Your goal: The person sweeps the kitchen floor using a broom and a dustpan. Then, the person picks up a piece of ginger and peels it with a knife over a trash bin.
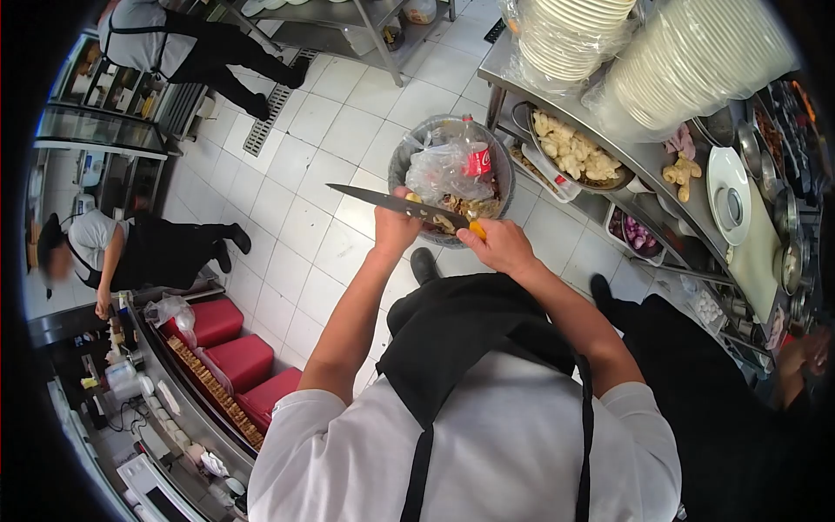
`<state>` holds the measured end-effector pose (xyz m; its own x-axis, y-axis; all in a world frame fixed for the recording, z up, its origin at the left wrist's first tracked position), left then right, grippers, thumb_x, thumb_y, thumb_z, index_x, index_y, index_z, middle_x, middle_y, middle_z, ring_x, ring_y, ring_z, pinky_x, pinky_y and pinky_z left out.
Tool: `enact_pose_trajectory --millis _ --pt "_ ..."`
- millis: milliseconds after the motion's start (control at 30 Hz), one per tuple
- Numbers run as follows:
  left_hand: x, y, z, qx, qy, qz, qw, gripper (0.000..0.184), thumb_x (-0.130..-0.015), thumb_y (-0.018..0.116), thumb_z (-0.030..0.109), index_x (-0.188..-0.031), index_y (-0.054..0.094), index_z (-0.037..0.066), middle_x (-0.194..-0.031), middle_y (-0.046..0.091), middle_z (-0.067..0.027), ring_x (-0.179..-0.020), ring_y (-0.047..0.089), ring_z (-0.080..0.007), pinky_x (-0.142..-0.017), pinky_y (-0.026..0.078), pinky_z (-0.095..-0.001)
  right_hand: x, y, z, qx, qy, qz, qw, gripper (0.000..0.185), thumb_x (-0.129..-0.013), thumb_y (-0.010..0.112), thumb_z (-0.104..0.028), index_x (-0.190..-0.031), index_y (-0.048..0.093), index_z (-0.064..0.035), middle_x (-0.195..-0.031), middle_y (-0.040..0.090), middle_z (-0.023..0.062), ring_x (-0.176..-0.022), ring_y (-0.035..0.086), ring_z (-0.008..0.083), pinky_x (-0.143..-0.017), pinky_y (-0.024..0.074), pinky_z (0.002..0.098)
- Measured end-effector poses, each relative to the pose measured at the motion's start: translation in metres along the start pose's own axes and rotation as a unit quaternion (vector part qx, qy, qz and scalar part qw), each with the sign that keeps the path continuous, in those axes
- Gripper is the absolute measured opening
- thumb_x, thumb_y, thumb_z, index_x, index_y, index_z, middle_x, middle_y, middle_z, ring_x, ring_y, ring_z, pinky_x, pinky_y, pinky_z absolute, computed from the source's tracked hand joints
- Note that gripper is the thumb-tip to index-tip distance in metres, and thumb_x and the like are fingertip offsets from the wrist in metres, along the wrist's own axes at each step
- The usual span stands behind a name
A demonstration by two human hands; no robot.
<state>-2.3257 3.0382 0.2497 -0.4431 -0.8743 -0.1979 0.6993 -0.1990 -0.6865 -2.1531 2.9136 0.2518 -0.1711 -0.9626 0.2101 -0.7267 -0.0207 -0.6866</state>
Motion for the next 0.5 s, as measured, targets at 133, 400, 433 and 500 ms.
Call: enact_pose_trajectory --millis 133,400,433,500 --pt "0.001 -0.001 0.001 0.014 0.005 0.007 1.000 0.018 -0.076 0.071 0.011 -0.088 0.059 0.004 -0.070 0.063 -0.0165 -0.065 0.064 -0.0332 -0.059 0.049 -0.0381 0.002 -0.001 -0.005 0.004 -0.002 -0.003 1.000 0.060 -0.087 0.050 -0.060 -0.074 0.062 -0.0030 -0.068 0.063 0.0197 -0.070 0.062 0.0420 -0.063 0.0482 0.0501" --pt "0.012 -0.008 0.006 0.051 -0.049 0.018 0.997 0.018 -0.076 0.071 0.015 -0.083 0.059 0.003 -0.066 0.061 -0.0145 -0.060 0.062 -0.0283 -0.057 0.049 -0.0349 -0.005 0.007 0.040 -0.004 0.132 0.003 0.991 0.065 -0.088 0.047 -0.061 -0.082 0.065 0.0006 -0.077 0.064 0.0250 -0.079 0.063 0.0422 -0.071 0.0489 0.0490" --pt "0.011 -0.011 0.007 0.060 -0.050 0.026 0.997 0.018 -0.077 0.071 0.016 -0.083 0.058 0.003 -0.066 0.061 -0.0141 -0.059 0.061 -0.0272 -0.057 0.049 -0.0345 -0.002 0.005 0.046 0.002 0.145 -0.004 0.989 0.065 -0.088 0.047 -0.061 -0.083 0.065 0.0015 -0.079 0.064 0.0260 -0.081 0.063 0.0423 -0.072 0.0489 0.0488" --pt "0.011 -0.011 0.002 0.048 -0.028 0.044 0.997 0.018 -0.078 0.070 0.016 -0.083 0.058 0.003 -0.064 0.059 -0.0125 -0.056 0.059 -0.0234 -0.055 0.048 -0.0333 0.003 0.010 0.052 -0.003 0.152 -0.013 0.988 0.066 -0.088 0.046 -0.060 -0.084 0.066 0.0027 -0.082 0.064 0.0274 -0.083 0.063 0.0427 -0.074 0.0488 0.0486"
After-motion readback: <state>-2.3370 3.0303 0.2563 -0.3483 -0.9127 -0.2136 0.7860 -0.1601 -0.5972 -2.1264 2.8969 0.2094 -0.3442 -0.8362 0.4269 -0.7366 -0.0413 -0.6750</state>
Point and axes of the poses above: each hand's wrist, its own x-axis away from the middle knuckle, its own y-axis out of the palm, z = x × y, the point moved 5 cm from there along -x, towards the middle knuckle
